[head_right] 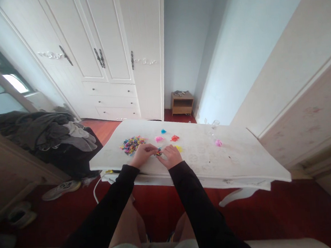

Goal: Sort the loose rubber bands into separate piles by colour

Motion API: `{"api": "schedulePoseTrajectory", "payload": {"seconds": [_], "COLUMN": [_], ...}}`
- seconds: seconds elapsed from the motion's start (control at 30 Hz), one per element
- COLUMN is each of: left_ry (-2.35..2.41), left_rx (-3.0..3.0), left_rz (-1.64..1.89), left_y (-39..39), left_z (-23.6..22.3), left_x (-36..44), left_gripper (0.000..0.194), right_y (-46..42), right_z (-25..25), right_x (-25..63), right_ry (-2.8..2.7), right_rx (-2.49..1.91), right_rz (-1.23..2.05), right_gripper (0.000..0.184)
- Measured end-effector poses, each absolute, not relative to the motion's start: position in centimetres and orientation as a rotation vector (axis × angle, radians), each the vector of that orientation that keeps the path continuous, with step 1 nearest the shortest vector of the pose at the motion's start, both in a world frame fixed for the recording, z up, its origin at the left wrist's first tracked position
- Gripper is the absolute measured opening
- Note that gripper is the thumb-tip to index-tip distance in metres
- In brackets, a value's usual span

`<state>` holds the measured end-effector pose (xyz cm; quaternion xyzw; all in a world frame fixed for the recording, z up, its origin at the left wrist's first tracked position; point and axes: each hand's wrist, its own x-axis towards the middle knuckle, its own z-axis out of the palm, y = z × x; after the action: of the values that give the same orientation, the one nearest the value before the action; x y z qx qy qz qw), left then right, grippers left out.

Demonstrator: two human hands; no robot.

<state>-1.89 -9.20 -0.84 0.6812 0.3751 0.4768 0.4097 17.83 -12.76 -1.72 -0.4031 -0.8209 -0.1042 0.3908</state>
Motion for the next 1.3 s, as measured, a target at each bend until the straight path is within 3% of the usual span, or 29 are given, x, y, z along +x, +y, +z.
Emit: {"api": "schedulePoseTrajectory", "payload": {"seconds": [0.67,0.93,1.3], "left_ry": [0.921,0.916,0.938], "left_rx": [1.689,1.707,1.684], "left_rz": [1.188,1.188,1.145], "left_y": [-9.4,-9.3,-9.5], "left_z": [-1.0,-1.0,-1.0], "left_x": [-1.9,-1.8,-1.8], "left_gripper": [0.024,0.025,0.026], "right_y": [-12.1,-11.9,-11.9], "right_z": [-2.2,-2.5,-2.5], "right_x": [18.0,17.9,18.0], "right_ry": [-2.097,-2.098,-2.043], "right_rx": [-1.056,-1.007,-1.020], "right_rz": [-0.247,-0.246,-0.273], "right_gripper": [0.025,0.009,0.017]}}
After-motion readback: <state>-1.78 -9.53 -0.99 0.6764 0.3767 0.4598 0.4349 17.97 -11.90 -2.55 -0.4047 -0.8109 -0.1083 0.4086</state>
